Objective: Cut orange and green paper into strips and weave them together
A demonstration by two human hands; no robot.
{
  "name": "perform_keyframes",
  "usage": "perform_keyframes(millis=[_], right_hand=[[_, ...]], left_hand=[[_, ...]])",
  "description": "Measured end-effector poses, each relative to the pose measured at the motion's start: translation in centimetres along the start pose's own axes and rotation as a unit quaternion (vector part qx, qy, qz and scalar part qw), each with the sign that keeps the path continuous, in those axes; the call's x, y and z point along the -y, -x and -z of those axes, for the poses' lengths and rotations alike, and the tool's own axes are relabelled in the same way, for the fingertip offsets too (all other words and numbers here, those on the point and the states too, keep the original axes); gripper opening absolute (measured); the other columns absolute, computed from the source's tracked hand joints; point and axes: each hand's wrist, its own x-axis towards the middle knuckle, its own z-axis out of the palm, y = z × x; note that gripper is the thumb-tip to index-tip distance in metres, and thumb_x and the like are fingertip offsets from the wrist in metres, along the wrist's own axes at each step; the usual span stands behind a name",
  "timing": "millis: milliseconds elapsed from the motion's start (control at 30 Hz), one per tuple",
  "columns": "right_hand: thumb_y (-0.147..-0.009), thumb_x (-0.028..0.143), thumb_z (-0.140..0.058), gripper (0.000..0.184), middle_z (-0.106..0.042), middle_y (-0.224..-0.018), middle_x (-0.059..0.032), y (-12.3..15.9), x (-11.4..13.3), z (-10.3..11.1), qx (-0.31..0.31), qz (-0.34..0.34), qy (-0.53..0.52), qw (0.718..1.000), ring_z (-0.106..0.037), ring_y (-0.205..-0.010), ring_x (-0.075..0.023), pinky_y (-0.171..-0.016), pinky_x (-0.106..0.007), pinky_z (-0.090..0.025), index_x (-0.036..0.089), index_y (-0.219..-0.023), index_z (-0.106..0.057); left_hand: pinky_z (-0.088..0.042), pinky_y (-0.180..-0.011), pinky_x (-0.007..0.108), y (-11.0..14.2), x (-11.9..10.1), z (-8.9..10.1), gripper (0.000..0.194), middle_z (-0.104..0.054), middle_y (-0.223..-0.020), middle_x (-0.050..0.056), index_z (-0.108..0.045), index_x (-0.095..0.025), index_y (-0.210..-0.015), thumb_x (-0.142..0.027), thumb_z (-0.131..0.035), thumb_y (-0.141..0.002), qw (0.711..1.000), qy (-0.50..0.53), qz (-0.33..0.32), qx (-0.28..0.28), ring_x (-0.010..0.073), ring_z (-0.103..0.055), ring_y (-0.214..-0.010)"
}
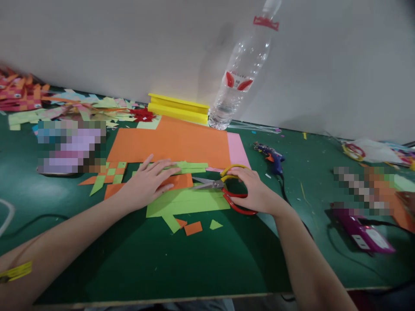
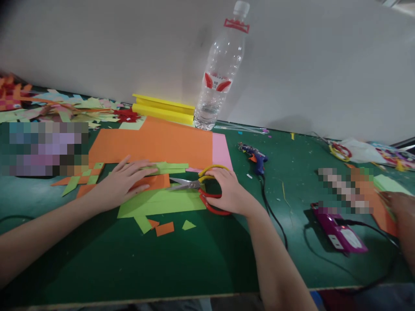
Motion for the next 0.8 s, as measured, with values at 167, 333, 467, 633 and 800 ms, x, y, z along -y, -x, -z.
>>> perform_keyframes(millis=[167, 333, 467, 633, 800], right_hand=[[-0.072, 0.030, -0.066, 0.051, -0.057, -0.128, -0.0109, -0.1, 0.0, -0.4, 0.001, -0.002, -0.018, 1.000, -0.044, -0.129, -0.0318, -0.107, -0.054, -0.033, 0.023, -0.120, -0.050], [-0.072, 0.028, -0.067, 0.048, -0.057, -0.127, -0.0104, -0.3, 0.2, -0.8, 0.003, 0.016, -0.033, 0.999, -0.044, -0.129, -0.0304, -0.108, -0.052, -0.035, 0.023, -0.118, -0.052], [-0.073, 0.028, -0.067, 0.049, -0.058, -0.127, -0.0103, -0.4, 0.3, -0.8, -0.006, 0.021, -0.044, 0.999, -0.046, -0.128, -0.0302, -0.108, -0.053, -0.035, 0.023, -0.120, -0.053], [-0.074, 0.030, -0.067, 0.049, -0.059, -0.126, -0.0088, -0.3, -0.2, -0.7, -0.015, 0.035, -0.043, 0.998, -0.049, -0.125, -0.0301, -0.107, -0.055, -0.034, 0.026, -0.121, -0.054], [-0.076, 0.032, -0.066, 0.050, -0.058, -0.129, -0.0103, -0.1, -0.6, -0.6, -0.024, 0.026, -0.027, 0.999, -0.046, -0.128, -0.0318, -0.107, -0.056, -0.034, 0.025, -0.123, -0.053]], left_hand=[[-0.009, -0.116, 0.053, 0.0, 0.1, -0.2, 0.036, -0.048, -0.141, 0.006, -0.049, -0.027, -0.132, -0.036, -0.030, -0.103, 0.999, 0.000, -0.034, 0.002, 0.0230, -0.050, -0.125], [-0.015, -0.116, 0.054, -0.1, 0.2, -0.3, 0.034, -0.049, -0.138, 0.005, -0.055, -0.028, -0.127, -0.026, -0.033, -0.101, 0.999, 0.024, -0.029, 0.009, 0.0219, -0.053, -0.121], [-0.021, -0.116, 0.047, -0.2, 0.4, -0.5, 0.040, -0.051, -0.138, 0.003, -0.055, -0.026, -0.127, -0.015, -0.029, -0.099, 0.997, 0.044, -0.058, 0.016, 0.0188, -0.043, -0.131], [-0.023, -0.116, 0.042, -0.1, 0.8, -1.0, 0.044, -0.048, -0.143, -0.001, -0.052, -0.023, -0.130, -0.009, -0.027, -0.096, 0.994, 0.073, -0.079, 0.032, 0.0157, -0.032, -0.139], [-0.028, -0.114, 0.042, -0.3, 0.6, -0.9, 0.036, -0.050, -0.141, -0.001, -0.055, -0.026, -0.129, -0.024, -0.031, -0.102, 0.994, 0.085, -0.060, 0.040, 0.0175, -0.038, -0.135]])
